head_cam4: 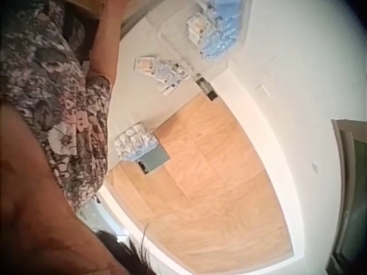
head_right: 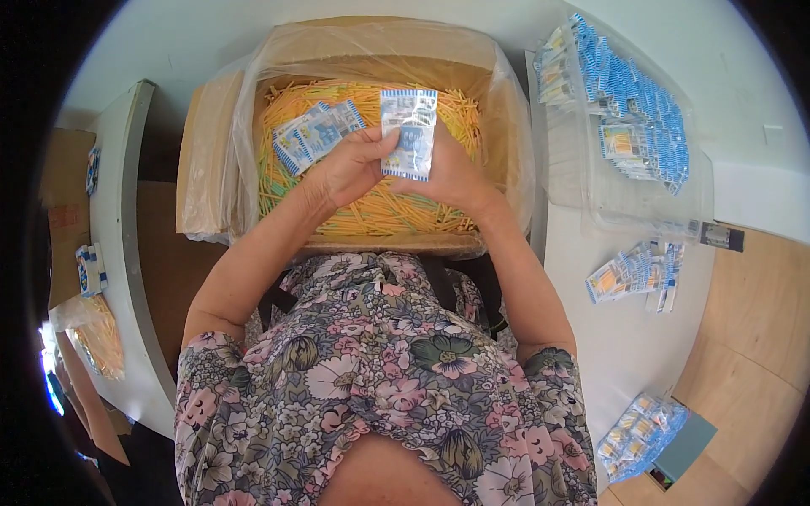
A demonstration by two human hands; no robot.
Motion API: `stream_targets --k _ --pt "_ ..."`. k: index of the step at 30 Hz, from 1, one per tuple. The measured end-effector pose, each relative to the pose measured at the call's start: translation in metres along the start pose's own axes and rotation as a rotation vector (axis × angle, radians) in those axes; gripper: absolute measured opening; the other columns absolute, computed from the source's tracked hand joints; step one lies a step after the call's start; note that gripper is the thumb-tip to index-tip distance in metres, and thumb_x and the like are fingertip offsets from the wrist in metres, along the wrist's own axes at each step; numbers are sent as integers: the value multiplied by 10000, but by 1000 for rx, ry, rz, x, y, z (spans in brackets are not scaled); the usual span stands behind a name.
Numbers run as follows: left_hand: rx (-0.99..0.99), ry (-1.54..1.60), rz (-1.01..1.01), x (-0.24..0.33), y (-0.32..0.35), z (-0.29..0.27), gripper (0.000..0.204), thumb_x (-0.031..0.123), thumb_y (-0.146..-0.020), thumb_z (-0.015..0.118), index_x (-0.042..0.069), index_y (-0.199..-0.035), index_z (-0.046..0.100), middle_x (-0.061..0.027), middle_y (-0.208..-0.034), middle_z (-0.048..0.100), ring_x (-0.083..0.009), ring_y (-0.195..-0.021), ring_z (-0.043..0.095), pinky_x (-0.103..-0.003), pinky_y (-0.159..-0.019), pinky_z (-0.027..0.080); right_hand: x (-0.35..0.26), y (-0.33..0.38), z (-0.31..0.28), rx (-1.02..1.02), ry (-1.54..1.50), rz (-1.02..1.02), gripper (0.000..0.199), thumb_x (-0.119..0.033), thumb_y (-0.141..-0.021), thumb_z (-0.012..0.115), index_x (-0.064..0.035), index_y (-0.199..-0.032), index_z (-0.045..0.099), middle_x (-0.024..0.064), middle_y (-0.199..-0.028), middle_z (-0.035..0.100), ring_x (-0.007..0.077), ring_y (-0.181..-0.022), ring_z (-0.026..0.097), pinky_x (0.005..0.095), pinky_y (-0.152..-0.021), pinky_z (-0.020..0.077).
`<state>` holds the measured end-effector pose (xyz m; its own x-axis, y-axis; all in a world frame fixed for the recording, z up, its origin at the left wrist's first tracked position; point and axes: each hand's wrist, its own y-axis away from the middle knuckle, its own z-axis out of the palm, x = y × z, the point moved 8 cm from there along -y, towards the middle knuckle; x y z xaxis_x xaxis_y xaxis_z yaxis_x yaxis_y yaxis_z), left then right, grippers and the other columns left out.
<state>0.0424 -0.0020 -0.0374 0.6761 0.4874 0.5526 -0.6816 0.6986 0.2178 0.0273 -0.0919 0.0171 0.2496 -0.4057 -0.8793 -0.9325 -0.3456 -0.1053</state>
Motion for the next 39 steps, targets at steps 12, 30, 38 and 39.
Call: stream_targets --k 12,30,38,39 --pt "56 -302 56 7 6 2 180 146 -906 581 -7 -960 659 -54 -882 672 -125 -815 618 -279 -765 490 -2 1 -11 -34 132 19 604 -167 -718 765 -55 -1232 469 82 -1125 576 206 -1028 568 320 -874 459" --pt "-301 -1017 272 -1 17 39 107 90 -833 651 -5 -879 660 -131 -735 643 -162 -663 609 -286 -627 476 -5 5 -26 325 282 11 284 -228 -820 646 -53 -642 510 113 -534 485 237 -451 527 339 -442 410" --pt "-312 -1209 345 0 16 38 92 88 -848 641 -3 -841 655 -69 -741 631 -118 -700 583 -280 -639 467 -20 9 -17 373 396 -126 231 -210 -807 651 -33 -694 554 121 -575 516 224 -484 484 312 -471 405" --pt "-277 -1060 334 -1 14 33 95 85 -850 639 -7 -845 660 -53 -736 636 -106 -698 580 -269 -640 468 -19 11 -20 378 398 -123 231 -210 -807 651 -33 -694 554 121 -575 516 224 -484 484 312 -471 405"
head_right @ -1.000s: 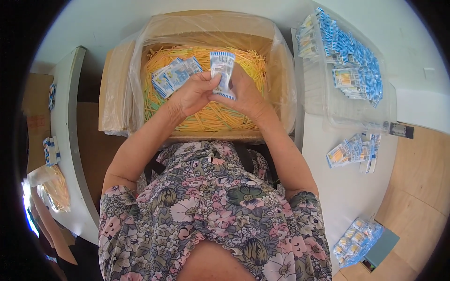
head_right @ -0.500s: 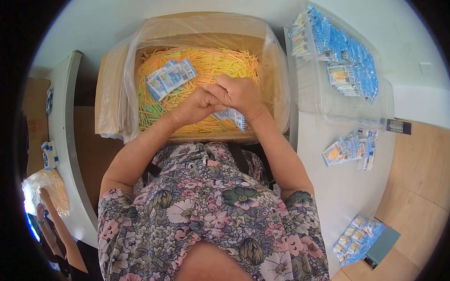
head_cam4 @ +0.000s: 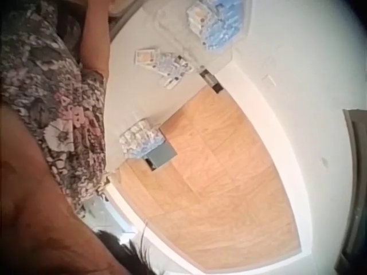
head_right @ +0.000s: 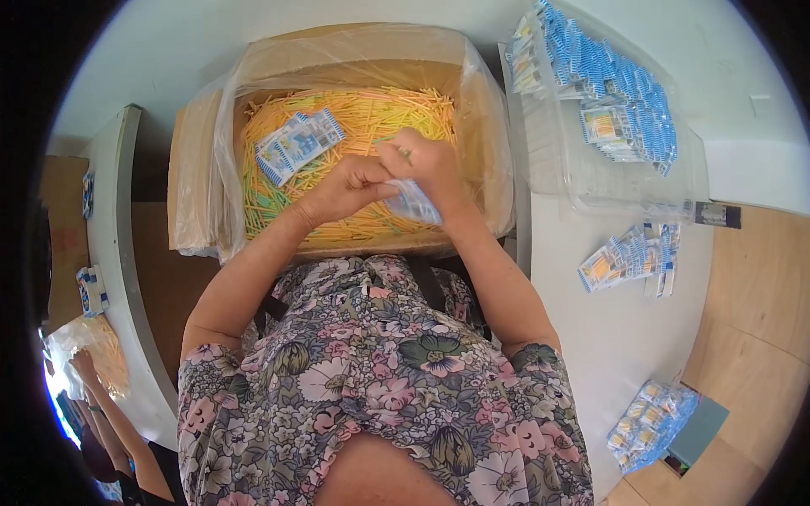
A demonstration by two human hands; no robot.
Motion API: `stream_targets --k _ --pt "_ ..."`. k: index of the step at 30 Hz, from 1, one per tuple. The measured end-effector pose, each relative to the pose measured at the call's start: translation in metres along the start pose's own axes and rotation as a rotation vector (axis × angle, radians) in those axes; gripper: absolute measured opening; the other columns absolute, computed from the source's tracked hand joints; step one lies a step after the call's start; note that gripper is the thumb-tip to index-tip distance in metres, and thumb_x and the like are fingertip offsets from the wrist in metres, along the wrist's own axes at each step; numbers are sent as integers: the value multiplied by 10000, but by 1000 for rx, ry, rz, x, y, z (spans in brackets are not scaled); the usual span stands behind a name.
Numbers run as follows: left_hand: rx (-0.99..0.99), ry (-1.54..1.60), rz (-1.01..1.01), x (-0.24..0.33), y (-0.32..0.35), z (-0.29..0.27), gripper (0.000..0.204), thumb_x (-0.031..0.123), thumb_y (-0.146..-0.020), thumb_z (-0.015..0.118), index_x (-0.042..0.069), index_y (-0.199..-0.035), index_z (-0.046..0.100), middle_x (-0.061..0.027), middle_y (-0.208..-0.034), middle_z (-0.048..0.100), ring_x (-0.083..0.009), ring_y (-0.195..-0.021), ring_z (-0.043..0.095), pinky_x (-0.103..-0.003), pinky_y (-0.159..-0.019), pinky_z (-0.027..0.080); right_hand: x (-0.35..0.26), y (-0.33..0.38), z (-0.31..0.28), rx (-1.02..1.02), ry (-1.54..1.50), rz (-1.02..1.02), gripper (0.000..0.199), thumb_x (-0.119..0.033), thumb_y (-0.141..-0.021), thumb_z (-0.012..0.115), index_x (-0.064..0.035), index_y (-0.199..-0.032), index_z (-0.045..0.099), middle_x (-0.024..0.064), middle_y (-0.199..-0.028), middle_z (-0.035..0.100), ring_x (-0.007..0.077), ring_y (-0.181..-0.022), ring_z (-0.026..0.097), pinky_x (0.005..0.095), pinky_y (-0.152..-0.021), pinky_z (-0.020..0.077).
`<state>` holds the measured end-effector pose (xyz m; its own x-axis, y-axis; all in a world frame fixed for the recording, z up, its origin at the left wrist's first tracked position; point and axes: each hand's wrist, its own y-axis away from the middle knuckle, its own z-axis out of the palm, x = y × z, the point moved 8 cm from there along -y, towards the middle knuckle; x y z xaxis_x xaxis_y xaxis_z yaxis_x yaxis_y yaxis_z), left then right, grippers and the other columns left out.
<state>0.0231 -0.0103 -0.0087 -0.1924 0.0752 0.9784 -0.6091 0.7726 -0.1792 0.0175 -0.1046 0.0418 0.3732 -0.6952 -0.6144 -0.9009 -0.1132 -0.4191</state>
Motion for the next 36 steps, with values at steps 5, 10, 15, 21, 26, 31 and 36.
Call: stream_targets --k 5,10,15,21,26,31,36 --pt "240 235 -91 -7 2 -27 102 75 -848 644 -19 -868 678 -8 -723 645 -63 -695 563 -225 -654 467 16 2 -47 129 -35 276 243 -112 -818 664 -23 -656 508 6 -555 441 31 -536 403 251 -459 355" --pt "300 254 -233 -22 8 -42 93 50 -808 685 6 -888 705 -2 -736 655 -47 -716 564 -205 -681 460 28 12 -65 72 -429 473 222 -167 -828 643 -30 -678 556 -32 -579 473 46 -537 423 243 -472 343" --pt "227 322 -264 -20 5 -33 110 34 -797 690 5 -901 707 -27 -849 672 -69 -782 587 -218 -730 479 23 2 -53 -1 -630 616 215 -121 -838 657 -92 -656 547 -69 -591 491 1 -523 449 182 -429 314" --pt "69 345 -206 -9 1 -20 138 32 -799 683 -9 -930 699 -55 -967 670 -100 -875 596 -237 -804 481 3 -20 -46 -74 -312 334 230 -162 -845 652 -44 -679 545 -61 -591 485 17 -558 418 211 -474 329" --pt "74 303 -254 -13 4 -21 157 53 -814 674 -2 -959 695 -45 -955 673 -88 -871 585 -234 -805 476 -26 -23 -32 -237 57 106 226 -187 -851 653 -17 -735 560 -22 -624 522 31 -597 436 221 -524 370" --pt "93 377 -328 -23 6 -21 174 89 -847 647 12 -997 690 0 -912 671 -58 -853 560 -221 -812 458 -18 -10 -43 -112 -227 290 200 -188 -845 660 -12 -823 570 17 -668 546 78 -618 492 240 -566 405" --pt "-24 107 -382 -22 -2 -17 220 135 -837 657 1 -1010 680 -12 -930 672 -74 -863 568 -249 -821 462 -26 24 -39 80 -12 73 198 -144 -808 684 -10 -932 606 72 -770 618 181 -687 591 308 -622 458"
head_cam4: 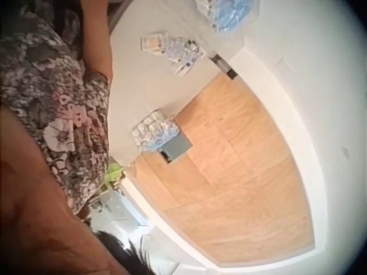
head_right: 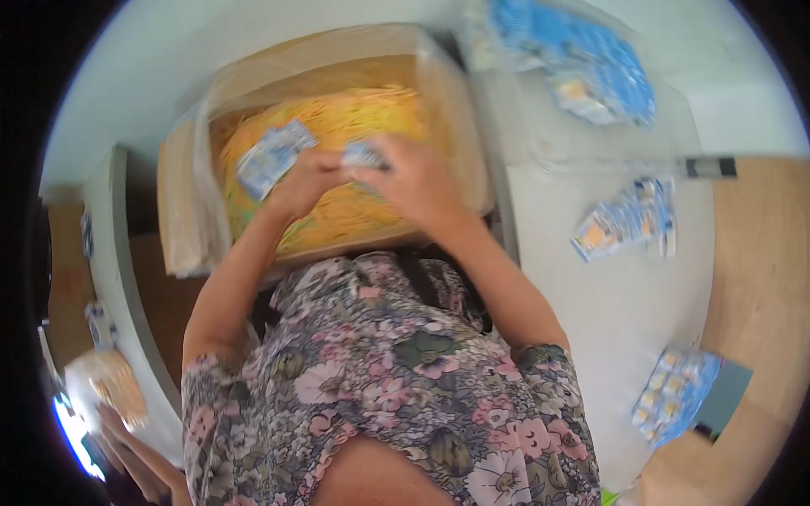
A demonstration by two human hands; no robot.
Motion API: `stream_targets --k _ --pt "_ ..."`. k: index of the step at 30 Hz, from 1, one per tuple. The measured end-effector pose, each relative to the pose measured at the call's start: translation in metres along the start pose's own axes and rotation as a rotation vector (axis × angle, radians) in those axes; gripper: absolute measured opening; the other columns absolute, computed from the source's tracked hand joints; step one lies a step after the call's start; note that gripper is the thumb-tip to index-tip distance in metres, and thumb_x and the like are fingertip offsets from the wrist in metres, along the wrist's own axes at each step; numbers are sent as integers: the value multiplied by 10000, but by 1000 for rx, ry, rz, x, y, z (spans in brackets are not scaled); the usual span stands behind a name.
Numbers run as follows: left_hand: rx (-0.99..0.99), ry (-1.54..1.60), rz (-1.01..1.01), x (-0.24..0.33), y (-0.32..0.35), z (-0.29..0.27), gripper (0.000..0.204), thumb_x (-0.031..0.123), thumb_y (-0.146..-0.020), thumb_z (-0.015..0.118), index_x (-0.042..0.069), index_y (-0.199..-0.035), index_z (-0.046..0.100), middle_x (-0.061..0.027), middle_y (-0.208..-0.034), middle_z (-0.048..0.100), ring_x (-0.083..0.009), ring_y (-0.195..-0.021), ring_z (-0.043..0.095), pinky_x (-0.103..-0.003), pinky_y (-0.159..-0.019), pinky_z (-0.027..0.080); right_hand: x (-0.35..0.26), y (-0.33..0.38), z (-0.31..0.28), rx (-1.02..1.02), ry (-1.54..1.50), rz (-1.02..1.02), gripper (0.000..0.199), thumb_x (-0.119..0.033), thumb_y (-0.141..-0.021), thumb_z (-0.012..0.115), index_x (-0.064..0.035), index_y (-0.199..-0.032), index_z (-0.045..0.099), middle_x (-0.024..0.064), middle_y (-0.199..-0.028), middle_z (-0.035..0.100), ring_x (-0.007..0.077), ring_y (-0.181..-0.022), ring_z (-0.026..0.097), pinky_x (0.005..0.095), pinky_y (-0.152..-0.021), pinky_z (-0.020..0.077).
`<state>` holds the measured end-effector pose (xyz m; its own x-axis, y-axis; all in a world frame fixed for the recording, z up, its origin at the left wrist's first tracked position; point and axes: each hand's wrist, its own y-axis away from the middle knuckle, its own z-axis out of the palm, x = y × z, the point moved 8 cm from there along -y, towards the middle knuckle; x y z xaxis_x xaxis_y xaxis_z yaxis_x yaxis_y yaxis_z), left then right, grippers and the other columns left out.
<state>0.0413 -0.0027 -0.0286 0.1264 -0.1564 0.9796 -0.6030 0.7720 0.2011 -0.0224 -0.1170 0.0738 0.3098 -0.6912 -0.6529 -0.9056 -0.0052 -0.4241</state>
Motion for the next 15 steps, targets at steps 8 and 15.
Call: stream_targets --k 8,15 --pt "-102 -351 172 40 17 48 260 115 -755 701 4 -986 655 -99 -897 665 -196 -832 628 -299 -740 485 47 110 -136 80 -15 383 244 -105 -764 717 -3 -974 649 49 -834 664 143 -755 630 275 -673 492" --pt "-353 -696 838 84 -42 248 480 125 -716 719 20 -1147 536 -138 -1094 552 -321 -1016 500 -410 -817 418 151 197 -262 507 112 665 253 -60 -757 703 29 -983 633 59 -943 673 131 -878 597 279 -730 474"
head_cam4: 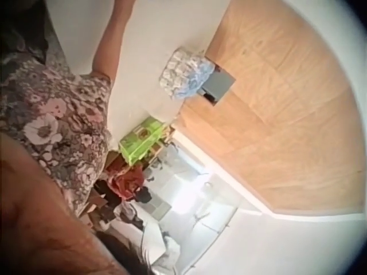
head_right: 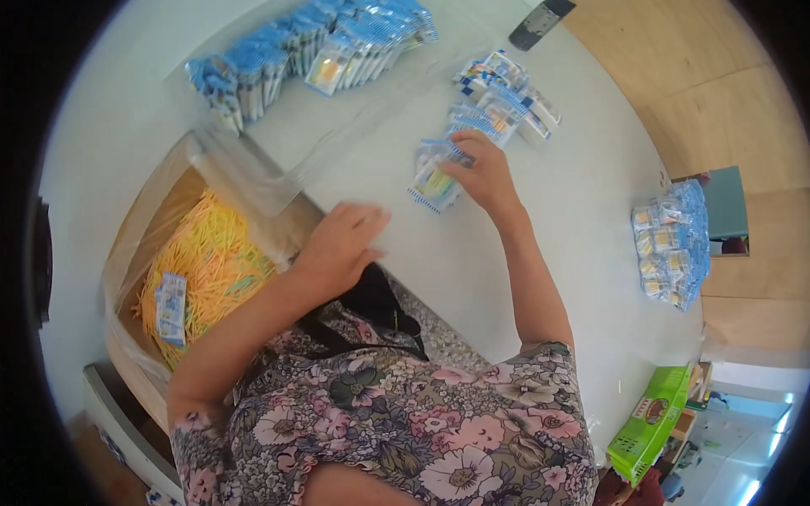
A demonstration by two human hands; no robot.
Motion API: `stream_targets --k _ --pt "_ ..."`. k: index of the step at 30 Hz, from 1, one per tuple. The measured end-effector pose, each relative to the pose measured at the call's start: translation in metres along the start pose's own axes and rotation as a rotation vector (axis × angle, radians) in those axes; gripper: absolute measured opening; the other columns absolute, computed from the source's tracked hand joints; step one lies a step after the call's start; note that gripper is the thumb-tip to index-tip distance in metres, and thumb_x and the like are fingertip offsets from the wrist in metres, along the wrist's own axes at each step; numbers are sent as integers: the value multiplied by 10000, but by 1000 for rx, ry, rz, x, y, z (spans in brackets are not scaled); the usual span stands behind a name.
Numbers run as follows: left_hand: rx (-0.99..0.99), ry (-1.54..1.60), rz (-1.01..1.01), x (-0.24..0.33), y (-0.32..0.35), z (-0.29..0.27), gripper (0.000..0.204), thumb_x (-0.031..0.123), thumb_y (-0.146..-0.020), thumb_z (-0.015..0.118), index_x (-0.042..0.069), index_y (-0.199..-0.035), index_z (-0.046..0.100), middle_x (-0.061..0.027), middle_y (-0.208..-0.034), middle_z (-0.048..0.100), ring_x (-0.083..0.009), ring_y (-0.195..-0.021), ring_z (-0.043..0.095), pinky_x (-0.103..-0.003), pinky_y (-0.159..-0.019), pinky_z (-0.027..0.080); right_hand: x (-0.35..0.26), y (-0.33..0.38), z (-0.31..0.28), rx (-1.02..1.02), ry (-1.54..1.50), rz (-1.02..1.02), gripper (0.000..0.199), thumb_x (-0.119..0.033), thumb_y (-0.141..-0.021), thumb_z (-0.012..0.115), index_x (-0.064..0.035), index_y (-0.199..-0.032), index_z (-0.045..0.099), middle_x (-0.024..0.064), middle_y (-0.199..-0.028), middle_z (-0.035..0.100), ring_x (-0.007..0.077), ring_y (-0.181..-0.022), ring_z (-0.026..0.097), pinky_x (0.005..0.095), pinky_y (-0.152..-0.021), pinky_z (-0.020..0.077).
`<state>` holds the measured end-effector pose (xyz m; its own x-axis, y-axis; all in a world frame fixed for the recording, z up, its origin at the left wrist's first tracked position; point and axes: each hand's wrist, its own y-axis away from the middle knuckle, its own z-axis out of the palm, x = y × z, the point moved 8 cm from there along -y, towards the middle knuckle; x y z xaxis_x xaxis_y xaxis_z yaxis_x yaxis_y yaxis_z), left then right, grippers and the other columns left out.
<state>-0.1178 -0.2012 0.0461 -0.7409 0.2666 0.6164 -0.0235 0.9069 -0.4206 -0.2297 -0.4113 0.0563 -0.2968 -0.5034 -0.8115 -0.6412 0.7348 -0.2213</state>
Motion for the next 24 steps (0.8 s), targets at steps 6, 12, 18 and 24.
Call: stream_targets --k 6,12,18,24 --pt "-30 -154 -270 -40 -85 60 752 176 -694 744 21 -1323 362 -109 -1248 455 -282 -1184 372 -432 -898 286 -10 -20 26 -320 442 -123 230 -66 -695 716 15 -878 603 148 -862 616 266 -756 593 340 -682 464" --pt "-8 -81 -248 -54 -126 87 952 208 -649 789 29 -1403 237 -125 -1330 399 -303 -1248 316 -449 -939 251 11 -38 -37 59 120 -139 245 -234 -786 698 -36 -899 609 25 -796 612 114 -714 582 256 -581 442" --pt "-112 -52 -386 -72 -172 94 1226 261 -539 864 72 -1448 62 -155 -1419 306 -327 -1339 214 -456 -1017 187 100 -38 -94 330 -138 429 262 -241 -876 617 -38 -1039 588 23 -874 628 78 -737 574 217 -600 447" --pt "-209 -3 -415 -78 -201 94 1404 262 -427 898 134 -1460 -45 -135 -1404 302 -331 -1320 234 -452 -1029 162 119 -58 -61 314 -551 329 287 -140 -853 610 10 -1094 563 48 -871 638 84 -715 566 212 -561 430"
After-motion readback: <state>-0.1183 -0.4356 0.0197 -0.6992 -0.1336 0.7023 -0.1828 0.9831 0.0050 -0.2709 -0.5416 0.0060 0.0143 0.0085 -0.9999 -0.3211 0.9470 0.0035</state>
